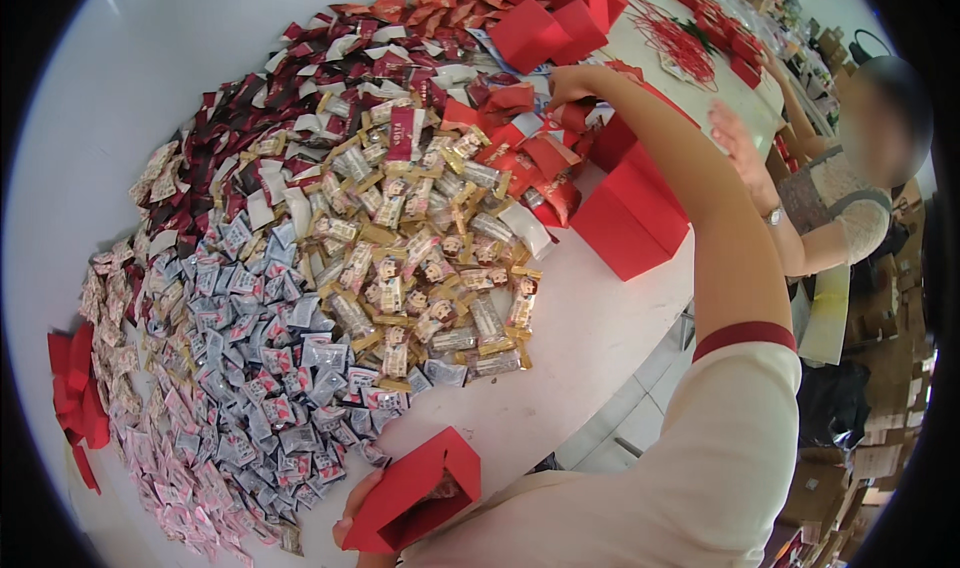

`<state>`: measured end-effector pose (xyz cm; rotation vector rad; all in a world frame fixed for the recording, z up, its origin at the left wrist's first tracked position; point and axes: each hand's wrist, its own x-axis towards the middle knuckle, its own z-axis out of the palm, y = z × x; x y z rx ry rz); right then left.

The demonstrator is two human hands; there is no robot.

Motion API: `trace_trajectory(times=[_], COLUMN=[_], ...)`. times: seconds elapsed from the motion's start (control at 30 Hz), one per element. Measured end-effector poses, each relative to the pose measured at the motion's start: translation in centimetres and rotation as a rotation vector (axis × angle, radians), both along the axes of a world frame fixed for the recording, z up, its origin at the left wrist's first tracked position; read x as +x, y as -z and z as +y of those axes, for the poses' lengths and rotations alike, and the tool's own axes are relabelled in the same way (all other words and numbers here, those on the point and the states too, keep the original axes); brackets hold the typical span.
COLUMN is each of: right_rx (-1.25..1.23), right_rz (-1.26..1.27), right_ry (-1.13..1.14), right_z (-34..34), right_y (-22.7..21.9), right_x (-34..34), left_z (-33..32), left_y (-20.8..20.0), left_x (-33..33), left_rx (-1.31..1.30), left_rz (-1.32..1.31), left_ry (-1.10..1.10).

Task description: The person repeatedly picks small wrapped items from a large pile on a table and places them into red envelopes. The person folds the envelopes closed and sets them aside. Another person is visible in the background performing a similar task.

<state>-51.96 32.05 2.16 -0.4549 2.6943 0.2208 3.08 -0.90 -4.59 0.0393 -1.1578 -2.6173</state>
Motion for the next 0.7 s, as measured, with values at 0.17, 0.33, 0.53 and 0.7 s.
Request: trace_trajectory(times=[0.17,0.33,0.53,0.7], right_rx=[0.014,-0.214,-0.167,-1.034], right_rz=[0.054,0.185,0.723,0.225], right_ry=[0.084,0.003,-0.227,-0.384], right_z=[3.6,-0.8,-2.7,-8.8], right_y=[1.9,-4.1,-15.5,-21.8], right_x=[-3.1,0.6,7.6,19.5], left_z=[-1.2,-0.4,0.0,-3.3], left_y=[1.1,1.1,-0.3,-3.3], left_x=[0.7,1.3,-0.6,0.4], left_rx=[0.278,0.096,-1.176,-1.171], left_rz=[0.002,0.018,0.252,0.445], left_ry=[0.200,0.042,-0.289,-0.508])
